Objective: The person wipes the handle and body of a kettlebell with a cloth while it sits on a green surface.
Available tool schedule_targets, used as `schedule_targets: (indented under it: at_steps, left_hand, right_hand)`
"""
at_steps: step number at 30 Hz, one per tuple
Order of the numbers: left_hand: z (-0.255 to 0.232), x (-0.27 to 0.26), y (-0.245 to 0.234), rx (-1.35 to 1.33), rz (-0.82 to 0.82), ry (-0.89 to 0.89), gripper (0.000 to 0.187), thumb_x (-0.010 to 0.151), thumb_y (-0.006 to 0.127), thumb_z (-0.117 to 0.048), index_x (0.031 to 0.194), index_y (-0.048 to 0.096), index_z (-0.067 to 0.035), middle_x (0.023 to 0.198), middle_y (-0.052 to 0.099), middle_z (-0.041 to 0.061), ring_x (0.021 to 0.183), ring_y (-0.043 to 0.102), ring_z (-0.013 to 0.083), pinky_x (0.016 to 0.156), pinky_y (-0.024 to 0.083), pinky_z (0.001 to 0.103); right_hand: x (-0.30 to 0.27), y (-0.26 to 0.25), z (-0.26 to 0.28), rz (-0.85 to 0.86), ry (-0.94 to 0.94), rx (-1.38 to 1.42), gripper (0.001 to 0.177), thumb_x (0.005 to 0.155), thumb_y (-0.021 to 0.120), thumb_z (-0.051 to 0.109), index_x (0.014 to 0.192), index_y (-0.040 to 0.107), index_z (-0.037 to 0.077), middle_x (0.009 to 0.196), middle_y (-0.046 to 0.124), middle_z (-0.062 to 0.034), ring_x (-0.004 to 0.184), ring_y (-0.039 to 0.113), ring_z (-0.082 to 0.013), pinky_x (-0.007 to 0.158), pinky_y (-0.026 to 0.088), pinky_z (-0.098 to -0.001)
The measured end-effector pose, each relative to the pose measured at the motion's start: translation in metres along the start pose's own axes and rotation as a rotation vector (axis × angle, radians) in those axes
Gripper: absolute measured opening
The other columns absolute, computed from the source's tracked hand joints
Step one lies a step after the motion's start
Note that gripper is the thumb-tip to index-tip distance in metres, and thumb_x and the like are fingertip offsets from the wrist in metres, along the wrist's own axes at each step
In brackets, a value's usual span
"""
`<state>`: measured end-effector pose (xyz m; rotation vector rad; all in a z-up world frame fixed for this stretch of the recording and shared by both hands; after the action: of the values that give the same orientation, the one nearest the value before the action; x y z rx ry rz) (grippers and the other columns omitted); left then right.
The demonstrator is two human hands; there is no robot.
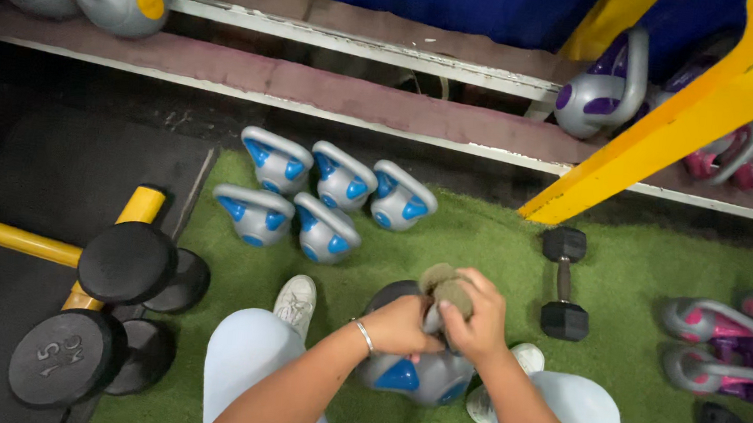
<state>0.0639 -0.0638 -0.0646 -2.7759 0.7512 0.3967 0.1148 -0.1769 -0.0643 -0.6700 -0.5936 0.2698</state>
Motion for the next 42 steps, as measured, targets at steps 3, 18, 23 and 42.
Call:
schedule_targets:
  at_steps: [3,18,23,42]
  left_hand:
    - [0.01,0.018,-0.003,0.035,0.001,-0.017,0.028,0.07,0.069,-0.017,0.089,0.058,0.001,0.055,0.063,0.011,0.046,0.064,0.0196,0.044,0.054,0.032]
    - [0.002,0.001,-0.02,-0.119,0.04,-0.045,0.03,0.074,0.067,-0.007,0.096,0.054,0.008,0.065,0.063,0.015,0.044,0.063,0.0187,0.038,0.054,0.027]
    - [0.017,0.008,-0.014,-0.118,0.096,0.001,0.033,0.074,0.069,-0.008,0.097,0.054,0.011,0.064,0.061,0.016,0.044,0.062,0.0181,0.038,0.054,0.027]
    - [0.02,0.007,-0.027,-0.21,0.081,-0.022,0.031,0.074,0.069,-0.003,0.097,0.052,0.008,0.063,0.06,0.015,0.042,0.061,0.0193,0.036,0.053,0.026]
  right_hand:
    - [0.008,0.003,-0.031,-0.169,0.064,0.164,0.015,0.077,0.064,0.019,0.08,0.071,0.006,0.087,0.069,-0.0125,0.092,0.065,-0.0301,0.093,0.046,-0.0404]
    - [-0.038,0.017,-0.042,-0.189,1.171,0.602,0.065,0.071,0.075,0.049,0.111,0.055,0.003,0.108,0.056,-0.0194,0.1,0.052,-0.029,0.085,0.041,-0.046]
    - [0.007,0.007,-0.028,-0.121,0.497,0.451,0.035,0.075,0.072,0.032,0.093,0.067,0.002,0.099,0.064,-0.0165,0.096,0.06,-0.0273,0.087,0.044,-0.0404]
    - [-0.046,0.043,-0.096,-0.226,1.11,0.702,0.038,0.078,0.069,0.042,0.076,0.067,0.004,0.066,0.063,-0.0132,0.061,0.058,-0.0224,0.057,0.046,-0.0375]
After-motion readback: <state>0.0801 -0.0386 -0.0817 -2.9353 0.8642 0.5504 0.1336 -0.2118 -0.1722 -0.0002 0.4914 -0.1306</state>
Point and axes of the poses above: each hand's wrist, its own x-axis towards the middle knuckle, its own y-axis out of the palm, z = x × y, the point moved 8 cm from there along x, towards the middle knuckle
